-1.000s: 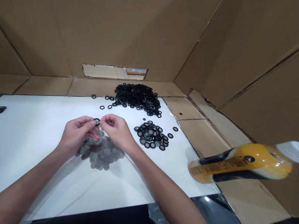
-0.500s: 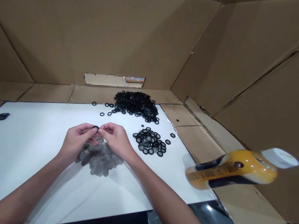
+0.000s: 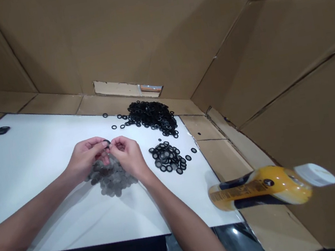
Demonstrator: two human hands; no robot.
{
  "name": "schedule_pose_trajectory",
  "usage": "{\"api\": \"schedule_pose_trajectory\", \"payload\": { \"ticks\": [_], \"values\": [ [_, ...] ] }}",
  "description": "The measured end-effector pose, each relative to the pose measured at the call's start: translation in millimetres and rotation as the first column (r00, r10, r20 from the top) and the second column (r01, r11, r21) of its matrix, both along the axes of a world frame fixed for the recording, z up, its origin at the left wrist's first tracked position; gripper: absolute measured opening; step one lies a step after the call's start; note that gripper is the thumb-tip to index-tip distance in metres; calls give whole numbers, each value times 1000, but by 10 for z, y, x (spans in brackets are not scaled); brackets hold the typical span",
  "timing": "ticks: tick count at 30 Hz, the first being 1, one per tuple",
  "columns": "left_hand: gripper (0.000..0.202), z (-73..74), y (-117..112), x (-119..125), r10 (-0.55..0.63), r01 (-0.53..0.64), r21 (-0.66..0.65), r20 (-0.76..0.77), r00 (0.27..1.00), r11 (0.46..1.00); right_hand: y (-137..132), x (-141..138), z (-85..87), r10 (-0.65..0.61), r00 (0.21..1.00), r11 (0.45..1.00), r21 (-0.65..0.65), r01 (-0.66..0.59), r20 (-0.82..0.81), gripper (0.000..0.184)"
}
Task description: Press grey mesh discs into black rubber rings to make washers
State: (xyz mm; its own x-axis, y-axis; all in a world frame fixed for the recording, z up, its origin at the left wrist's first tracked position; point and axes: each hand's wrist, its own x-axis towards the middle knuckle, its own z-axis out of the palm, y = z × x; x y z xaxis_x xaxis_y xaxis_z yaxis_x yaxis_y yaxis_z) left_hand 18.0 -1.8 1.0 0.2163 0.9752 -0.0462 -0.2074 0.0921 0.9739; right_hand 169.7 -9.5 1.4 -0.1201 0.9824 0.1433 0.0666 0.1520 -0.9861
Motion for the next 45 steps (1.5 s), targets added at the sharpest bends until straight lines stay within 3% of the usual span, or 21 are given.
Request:
{"api": "schedule_pose_trajectory", "payload": {
  "ticks": [6, 12, 25, 45],
  "values": [
    [23, -11, -7, -30, -38, 37, 26, 10, 999, 999, 0, 25, 26, 24, 1000, 1000, 17, -24, -18, 20],
    [22, -30, 8, -44, 17, -15, 55, -41, 999, 998, 19, 62, 39, 27, 999, 1000, -12, -26, 27, 25],
    [21, -42, 12, -29, 4, -4, -3, 41, 999, 1000, -14, 71, 82, 29, 998, 998, -50, -27, 52, 28],
    [20, 19, 3, 1, 25, -23, -48, 34, 999, 999, -6, 56, 68, 8, 999, 1000, 0, -8, 52, 24]
  ]
}}
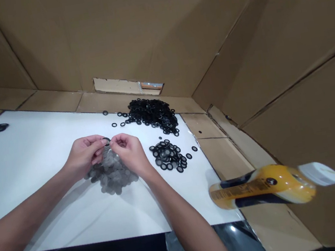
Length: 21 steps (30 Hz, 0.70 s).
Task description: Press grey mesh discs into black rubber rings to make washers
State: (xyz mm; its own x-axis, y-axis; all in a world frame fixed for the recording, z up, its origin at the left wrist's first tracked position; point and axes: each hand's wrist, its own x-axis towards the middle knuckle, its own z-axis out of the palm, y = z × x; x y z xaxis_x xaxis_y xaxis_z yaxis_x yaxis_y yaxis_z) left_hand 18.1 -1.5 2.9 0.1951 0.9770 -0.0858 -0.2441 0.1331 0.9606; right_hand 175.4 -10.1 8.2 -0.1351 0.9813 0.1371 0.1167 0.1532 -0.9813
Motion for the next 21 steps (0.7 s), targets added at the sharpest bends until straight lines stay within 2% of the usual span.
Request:
{"api": "schedule_pose_trajectory", "payload": {
  "ticks": [5, 14, 21],
  "values": [
    [24, -9, -5, 1, 41, -41, 9, -3, 999, 999, 5, -11, -16, 0, 1000, 1000, 15, 0, 3, 24],
    [33, -51, -21, -38, 63, -45, 123, -140, 988, 991, 18, 20, -7, -47, 999, 997, 56, 46, 22, 26],
    [34, -28, -19, -41, 88, -69, 143, -132, 987, 987, 11, 34, 7, -44, 998, 998, 53, 42, 36, 27]
  ]
}}
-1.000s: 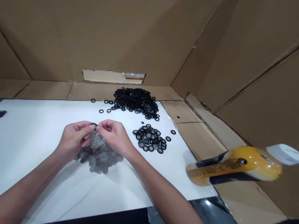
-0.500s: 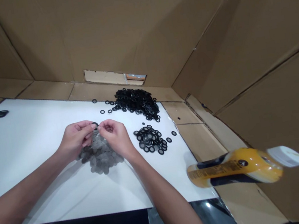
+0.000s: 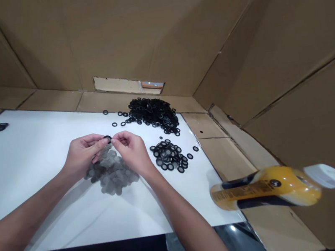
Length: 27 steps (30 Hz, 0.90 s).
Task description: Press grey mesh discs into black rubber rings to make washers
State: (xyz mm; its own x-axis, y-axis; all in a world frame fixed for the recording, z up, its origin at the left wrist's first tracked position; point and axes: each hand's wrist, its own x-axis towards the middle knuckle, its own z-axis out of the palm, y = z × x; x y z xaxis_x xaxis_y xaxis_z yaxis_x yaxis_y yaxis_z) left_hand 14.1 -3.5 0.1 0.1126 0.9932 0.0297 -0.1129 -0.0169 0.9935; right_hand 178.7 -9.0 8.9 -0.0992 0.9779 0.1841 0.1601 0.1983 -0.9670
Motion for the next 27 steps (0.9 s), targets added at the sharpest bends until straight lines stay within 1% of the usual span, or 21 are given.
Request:
{"api": "schedule_pose_trajectory", "payload": {
  "ticks": [6, 9, 15, 18, 23, 27],
  "values": [
    [28, -32, 24, -1, -8, 8, -1, 6, 1000, 1000, -10, -28, -19, 32, 999, 999, -16, -31, 11, 26],
    [26, -29, 27, 12, -30, 31, -34, 20, 999, 999, -11, -30, -23, 43, 999, 999, -25, -43, 5, 25],
    [23, -4, 15, 42, -39, 50, -107, 101, 994, 993, -10, -26, -21, 46, 999, 999, -19, -46, 0, 25],
    [22, -15, 6, 45, -65, 75, -98, 104, 992, 992, -15, -31, -17, 49, 999, 999, -11, -49, -10, 26],
    [23, -23, 21, 31, -45, 52, -73, 94, 995, 996, -14, -17, -5, 50, 999, 999, -6, -50, 9, 26],
    [22, -21, 26, 33, -65, 72, -78, 81, 995, 994, -12, -8, 4, 50, 999, 999, -9, -50, 9, 26]
  ]
}}
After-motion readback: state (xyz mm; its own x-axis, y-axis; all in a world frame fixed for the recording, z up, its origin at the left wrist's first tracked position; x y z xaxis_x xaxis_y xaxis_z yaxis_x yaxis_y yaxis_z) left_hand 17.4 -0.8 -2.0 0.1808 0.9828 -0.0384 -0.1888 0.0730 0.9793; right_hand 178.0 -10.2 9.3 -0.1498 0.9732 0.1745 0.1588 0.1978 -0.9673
